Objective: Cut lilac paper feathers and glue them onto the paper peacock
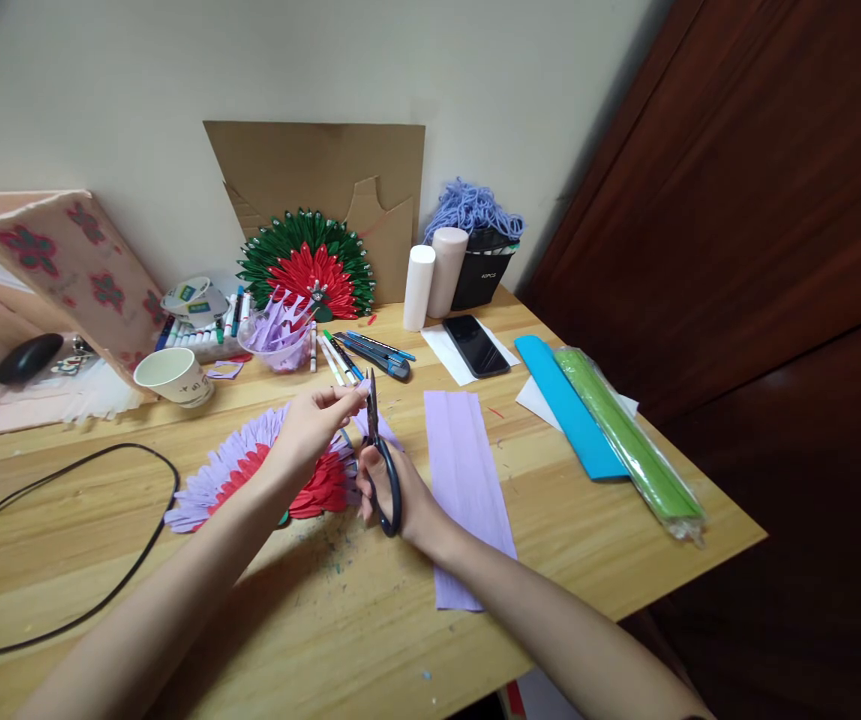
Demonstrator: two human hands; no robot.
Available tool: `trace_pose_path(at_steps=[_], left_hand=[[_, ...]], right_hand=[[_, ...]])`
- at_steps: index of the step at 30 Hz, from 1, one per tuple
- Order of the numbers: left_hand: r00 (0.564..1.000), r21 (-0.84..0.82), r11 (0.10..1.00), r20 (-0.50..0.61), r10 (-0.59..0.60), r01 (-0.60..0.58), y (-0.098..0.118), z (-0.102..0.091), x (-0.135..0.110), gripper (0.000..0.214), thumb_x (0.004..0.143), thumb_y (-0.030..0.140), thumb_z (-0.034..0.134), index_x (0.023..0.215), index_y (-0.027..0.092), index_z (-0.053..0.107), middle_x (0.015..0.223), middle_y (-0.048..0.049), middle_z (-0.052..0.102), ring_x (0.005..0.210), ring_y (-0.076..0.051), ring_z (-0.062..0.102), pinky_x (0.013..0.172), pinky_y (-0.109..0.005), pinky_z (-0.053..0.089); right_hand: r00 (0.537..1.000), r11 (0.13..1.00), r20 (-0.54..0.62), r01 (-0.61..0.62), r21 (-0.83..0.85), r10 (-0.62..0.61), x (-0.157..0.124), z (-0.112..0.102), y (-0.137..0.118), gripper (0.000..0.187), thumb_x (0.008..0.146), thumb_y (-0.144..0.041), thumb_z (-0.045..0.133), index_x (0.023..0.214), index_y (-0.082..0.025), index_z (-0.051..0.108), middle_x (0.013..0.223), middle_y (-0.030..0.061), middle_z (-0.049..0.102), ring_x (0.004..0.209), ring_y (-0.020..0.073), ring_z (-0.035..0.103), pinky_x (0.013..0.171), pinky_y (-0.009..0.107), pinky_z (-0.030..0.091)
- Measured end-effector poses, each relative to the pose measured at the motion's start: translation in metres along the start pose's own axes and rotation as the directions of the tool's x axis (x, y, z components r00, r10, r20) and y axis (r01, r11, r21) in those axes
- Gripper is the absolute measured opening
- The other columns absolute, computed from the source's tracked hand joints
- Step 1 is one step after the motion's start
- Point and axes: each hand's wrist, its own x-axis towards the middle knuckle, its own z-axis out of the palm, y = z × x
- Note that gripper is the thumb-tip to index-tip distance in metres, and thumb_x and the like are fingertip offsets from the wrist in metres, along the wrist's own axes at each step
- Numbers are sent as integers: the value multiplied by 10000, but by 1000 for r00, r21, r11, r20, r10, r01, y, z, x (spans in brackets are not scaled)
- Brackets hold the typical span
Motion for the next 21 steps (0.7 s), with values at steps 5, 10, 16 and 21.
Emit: trace_pose_path(at_steps=[5, 10, 16, 21], left_hand=[[1000, -16, 1000, 8, -22, 22, -5, -2, 5, 268, 641, 385, 671, 645, 117, 666, 615, -18, 610, 556, -101, 495, 599, -232, 380], [1000, -12, 1000, 5, -14, 14, -8, -4, 9, 307, 643, 419, 663, 679, 114, 671, 636, -30, 612, 559, -101, 492, 577, -227, 368], [1000, 4, 1000, -7, -3, 3, -8, -7, 11, 305, 651, 423, 653, 681, 120, 664, 701, -58, 643, 603, -119, 524, 605, -236, 386], [999, 3, 1000, -53, 6, -6, -7, -9, 12, 303, 648, 423, 654, 669, 121, 652, 712, -62, 652, 653, -138, 552, 646, -249, 399]], right_hand=[[1000, 1000, -29, -9, 18, 10, 1, -1, 2, 542, 695, -728, 443, 780, -192, 426, 519, -89, 414, 332, 60, 436, 349, 185, 380], [998, 994, -23, -62, 92, 64, 2, -5, 7, 523, 717, -701, 448, 833, -191, 444, 515, -93, 423, 309, 57, 426, 325, 179, 369], [998, 1000, -55, -6, -30, 4, 3, -9, 11, 459, 763, -644, 456, 837, -191, 453, 500, -91, 412, 312, 65, 434, 307, 174, 342], [998, 996, -54, -14, -92, 9, 0, -7, 7, 376, 801, -571, 464, 792, -197, 429, 506, -90, 418, 319, 57, 433, 308, 159, 337]])
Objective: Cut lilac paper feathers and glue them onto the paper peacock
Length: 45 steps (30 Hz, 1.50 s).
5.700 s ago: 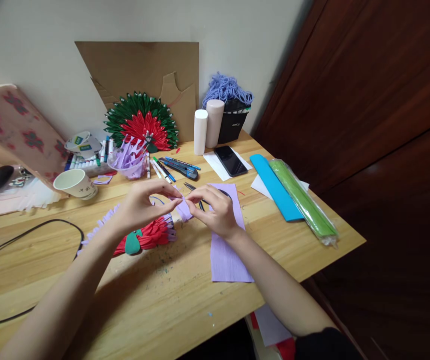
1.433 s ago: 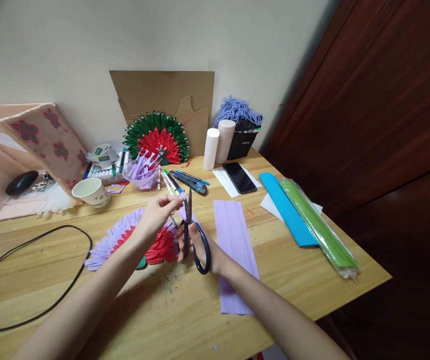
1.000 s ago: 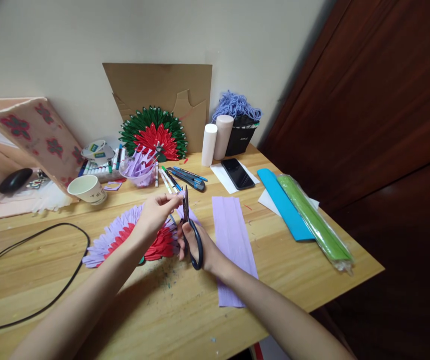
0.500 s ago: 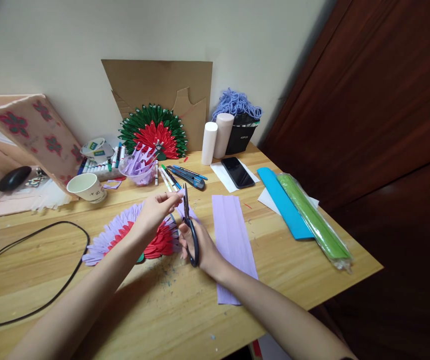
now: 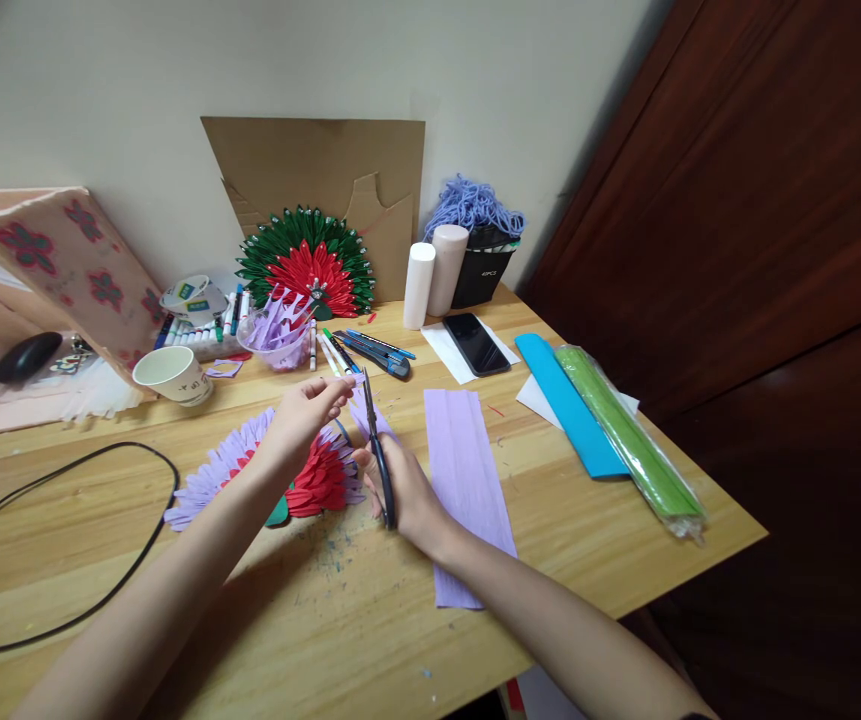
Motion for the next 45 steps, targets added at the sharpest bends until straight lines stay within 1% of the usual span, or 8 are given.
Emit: trace_pose_path(at_steps=[5, 9, 15, 18, 21, 23, 27, 45], left_hand=[[999, 2, 1000, -40, 5, -5, 3, -2, 1, 304, 644, 404, 661, 724, 111, 665, 767, -81, 673, 746, -165, 587, 696, -262, 414], [999, -37, 999, -33, 21, -22, 6, -4, 1, 291, 593, 364, 704, 726, 110, 654, 768, -78, 681, 739, -163, 603, 713, -277, 436], [995, -82, 997, 101, 23, -15, 14, -4, -3, 245, 557, 279, 732, 718, 111, 654, 713, -75, 686, 667, -152, 607, 684, -284, 461], [984, -40, 999, 171, 42, -36, 17, -3, -5, 188, 602, 270, 699, 716, 122, 672, 695, -66, 684, 667, -156, 606, 667, -276, 457], [969, 6, 999, 242, 50, -53, 15, -2, -7, 153, 640, 271, 673, 717, 139, 684, 713, -61, 689, 695, -164, 615, 684, -278, 455], [960, 30, 998, 277, 36, -46, 12, -1, -7, 155, 646, 281, 675, 717, 143, 682, 722, -63, 692, 697, -166, 620, 692, -285, 455], [942, -3, 1000, 336, 9, -9, 9, 3, -11, 209, 639, 274, 700, 788, 134, 655, 765, -76, 696, 695, -163, 630, 693, -294, 466], [946, -32, 983, 265, 184, -182, 5, 5, -10, 305, 715, 284, 660, 945, 114, 554, 727, -41, 647, 687, -132, 616, 672, -264, 474]], right_hand=[[999, 999, -30, -30, -39, 29, -2, -1, -13, 345, 795, -544, 472, 763, -205, 419, 525, -82, 427, 339, 68, 432, 306, 172, 340], [976, 943, -217, -68, -326, -5, 2, -31, -39, 368, 791, -559, 456, 714, -200, 450, 527, -49, 477, 378, 95, 454, 373, 208, 349], [920, 334, -387, -346, -877, -62, 4, -90, -65, 258, 738, -424, 558, 631, -189, 547, 665, 73, 635, 659, 220, 598, 515, 261, 332], [910, 215, -413, -402, -890, -10, 4, -98, -64, 242, 698, -417, 607, 665, -179, 586, 704, 91, 647, 711, 256, 608, 544, 288, 355], [909, 365, -374, -290, -885, -185, 5, -89, -65, 232, 747, -371, 580, 846, -166, 624, 915, 118, 646, 827, 260, 608, 666, 339, 427], [898, 566, -280, -42, -823, -340, 5, -77, -66, 215, 803, -329, 533, 940, -179, 601, 1021, 105, 614, 883, 221, 603, 757, 343, 453], [912, 867, -155, 292, -404, -379, 1, -49, -67, 192, 811, -356, 559, 925, -201, 554, 936, 48, 624, 885, 173, 612, 760, 296, 497], [912, 946, -258, 288, -150, -318, 7, -43, -54, 214, 720, -339, 671, 824, -181, 571, 760, 16, 639, 710, 143, 642, 702, 282, 546]])
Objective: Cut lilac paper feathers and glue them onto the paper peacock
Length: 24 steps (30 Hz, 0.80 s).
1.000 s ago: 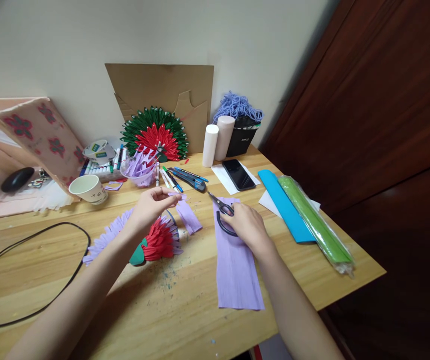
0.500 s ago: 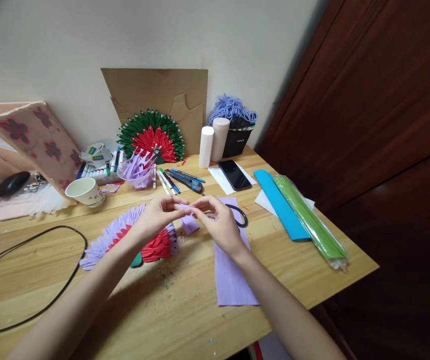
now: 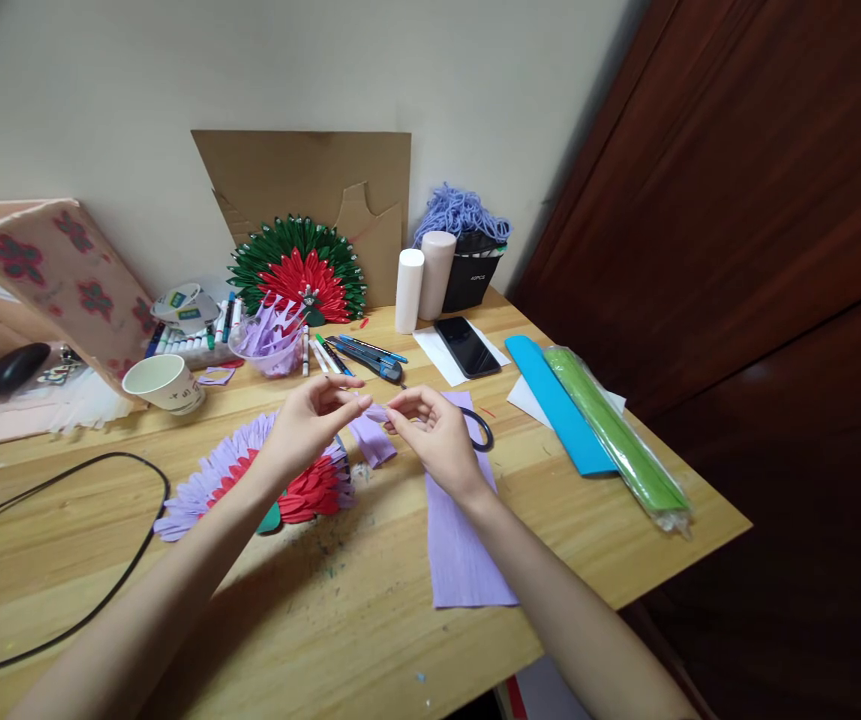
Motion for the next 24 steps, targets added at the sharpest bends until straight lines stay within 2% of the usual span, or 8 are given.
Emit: trace_pose_path(at_steps=[3, 10, 18, 24], left_hand=[[1000, -22, 1000, 17, -8, 9, 2, 1, -1, 355, 648, 230, 717, 940, 119, 548, 722, -29, 640, 686, -129, 621, 673, -257, 486], [996, 60, 995, 49, 80, -83, 1, 0, -1, 172, 728, 210, 625, 876, 137, 576, 743, -31, 638, 710, -120, 614, 678, -249, 482], [997, 93, 993, 28, 66, -69, 3, 1, -3, 158, 749, 252, 602, 848, 128, 608, 755, -50, 650, 697, -131, 615, 679, -273, 497], [991, 43, 998, 128, 40, -45, 8, 1, -5, 159, 685, 240, 679, 788, 123, 649, 813, -73, 690, 762, -152, 648, 750, -297, 524]], right_hand=[[1000, 1000, 11, 10, -5, -10, -1, 1, 0, 193, 730, -317, 664, 826, -177, 573, 764, 20, 645, 717, 142, 644, 705, 278, 544], [997, 997, 12, 75, -11, -75, 0, -1, -1, 139, 732, -261, 669, 835, -185, 617, 781, 15, 649, 715, 126, 639, 684, 243, 535], [993, 992, -17, 119, -35, -120, -2, 0, 0, 116, 689, -220, 705, 797, -188, 678, 811, 34, 690, 751, 153, 656, 718, 272, 541], [993, 995, -65, 99, -16, -100, -1, -1, -4, 105, 690, -237, 704, 781, -188, 687, 783, 31, 699, 724, 153, 657, 705, 276, 544]])
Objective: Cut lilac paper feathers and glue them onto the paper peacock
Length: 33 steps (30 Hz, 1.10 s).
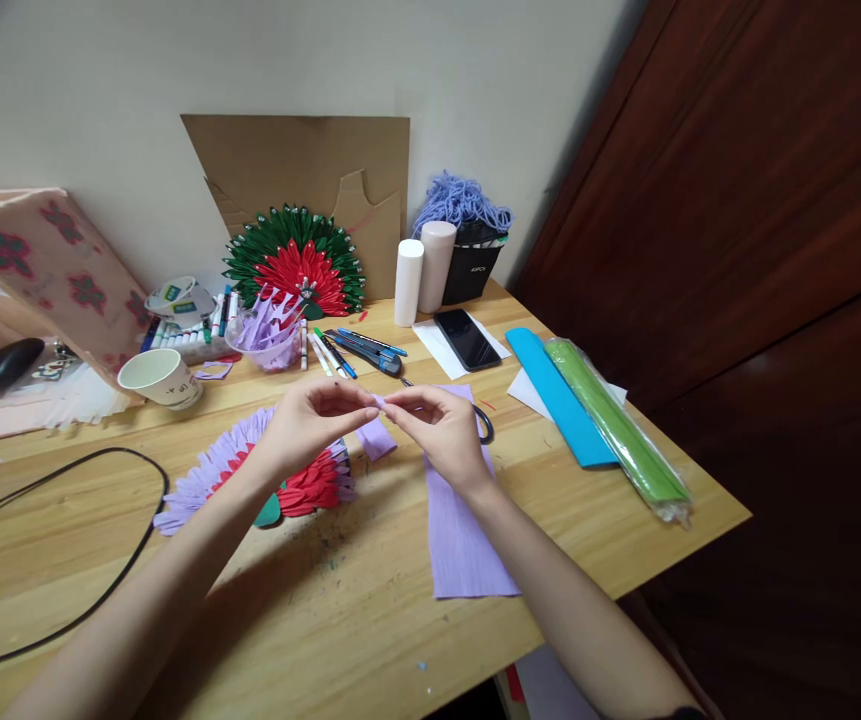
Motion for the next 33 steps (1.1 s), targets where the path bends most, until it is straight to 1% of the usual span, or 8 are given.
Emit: trace_pose_path(at_steps=[2, 5, 9, 13, 18, 24, 28, 33], left_hand=[[1000, -2, 1000, 10, -28, 28, 0, 0, 0, 167, 675, 240, 690, 787, 119, 665, 831, -85, 702, 782, -164, 658, 776, -313, 528], [999, 5, 999, -12, -52, 52, -1, 0, 0, 182, 672, 244, 693, 801, 117, 679, 854, -94, 710, 802, -176, 665, 793, -323, 531], [997, 14, 998, -42, -63, 64, -1, 2, 0, 172, 671, 238, 693, 793, 118, 684, 843, -93, 715, 788, -174, 669, 781, -313, 537], [996, 4, 998, -64, -68, 68, 0, 4, -1, 164, 669, 229, 692, 791, 119, 682, 833, -91, 717, 776, -171, 672, 766, -310, 543], [996, 3, 999, -76, -41, 41, -3, 6, -1, 171, 678, 244, 686, 795, 119, 680, 837, -96, 716, 772, -175, 672, 761, -321, 545], [995, 95, 995, -86, 41, -32, -8, 7, -1, 160, 695, 248, 665, 789, 119, 681, 825, -91, 712, 750, -169, 668, 752, -308, 542], [992, 121, 991, -100, 77, -64, -9, 7, -2, 145, 698, 229, 658, 794, 124, 686, 816, -81, 712, 744, -164, 666, 740, -294, 541], [990, 76, 995, -121, 71, -62, -9, 10, -3, 134, 690, 211, 663, 786, 122, 691, 805, -79, 714, 738, -163, 667, 728, -287, 543]], right_hand=[[1000, 1000, 5, -18, 14, 18, 0, 0, -1, 107, 690, -237, 704, 783, -187, 686, 771, 28, 699, 702, 145, 655, 683, 265, 545], [1000, 999, 21, -21, 39, 20, 0, 0, 0, 117, 692, -235, 704, 798, -192, 683, 782, 25, 699, 715, 143, 656, 698, 266, 546], [999, 1000, 28, 23, 16, -23, -1, 1, 2, 121, 684, -227, 712, 795, -194, 679, 811, 27, 699, 765, 155, 658, 738, 283, 544], [999, 998, 19, 50, -30, -49, -1, 1, 3, 119, 697, -242, 702, 805, -194, 681, 814, 33, 699, 767, 165, 659, 727, 301, 551], [996, 992, 0, 90, -87, -91, -3, 0, 3, 104, 729, -263, 672, 811, -200, 675, 812, 35, 691, 771, 170, 653, 730, 317, 550], [991, 982, -3, 130, -136, -131, -4, 1, 4, 90, 738, -267, 657, 797, -198, 662, 798, 28, 672, 763, 164, 640, 724, 309, 543], [988, 980, 2, 151, -130, -152, -3, 1, 4, 57, 733, -223, 660, 787, -204, 660, 795, 17, 667, 777, 156, 635, 729, 296, 537], [993, 988, 3, 122, -90, -122, -2, 0, 6, 56, 723, -206, 668, 776, -197, 651, 774, 14, 668, 755, 150, 635, 725, 294, 537]])
